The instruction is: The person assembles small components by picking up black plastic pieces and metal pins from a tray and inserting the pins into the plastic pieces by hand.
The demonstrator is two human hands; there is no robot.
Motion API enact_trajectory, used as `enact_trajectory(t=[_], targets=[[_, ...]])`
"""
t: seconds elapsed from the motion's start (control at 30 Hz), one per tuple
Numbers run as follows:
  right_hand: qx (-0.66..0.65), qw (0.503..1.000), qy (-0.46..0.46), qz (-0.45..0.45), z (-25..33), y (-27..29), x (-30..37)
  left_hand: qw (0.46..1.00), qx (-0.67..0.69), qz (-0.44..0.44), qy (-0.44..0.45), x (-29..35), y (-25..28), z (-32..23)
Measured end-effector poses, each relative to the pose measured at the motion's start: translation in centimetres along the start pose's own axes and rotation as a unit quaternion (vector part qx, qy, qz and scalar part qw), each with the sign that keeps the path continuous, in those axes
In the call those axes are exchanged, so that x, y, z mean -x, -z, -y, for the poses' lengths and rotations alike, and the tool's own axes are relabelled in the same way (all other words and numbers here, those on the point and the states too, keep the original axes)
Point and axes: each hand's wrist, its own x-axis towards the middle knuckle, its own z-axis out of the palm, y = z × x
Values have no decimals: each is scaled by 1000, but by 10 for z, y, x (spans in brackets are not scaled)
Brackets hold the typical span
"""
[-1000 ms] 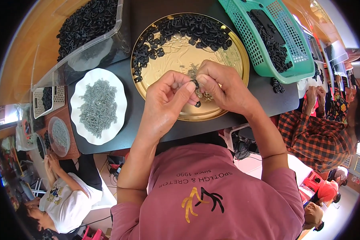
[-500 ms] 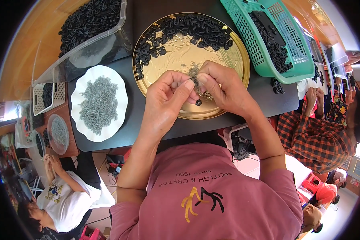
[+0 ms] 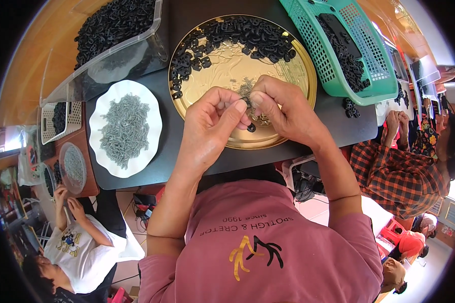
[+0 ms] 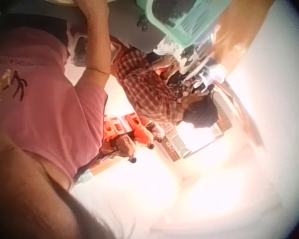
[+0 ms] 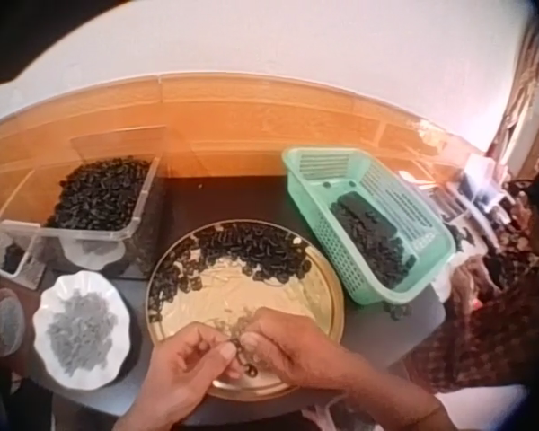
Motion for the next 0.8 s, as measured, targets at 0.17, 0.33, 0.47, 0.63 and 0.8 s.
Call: enact_trajectory(t=[0.17,0.33,0.47,0.63,0.8], targets=[[48,999,14,10,4,2,-1,1000,-12,3,-5,1,0,-2],[65,997,34,-7,3,-1,-1,1000,-20,-13,-12,0,-3,-1],[69,997,39,-19,4,-4,-2,999,-31,-22,-12,1,-5,0],[108,990,73,-50,1,-12,-2,998,-47,-47,-19,-1,-7,6],[139,985,81,-62,-4,-15,-3,999,-29,-40,-6,-7,-2,12]])
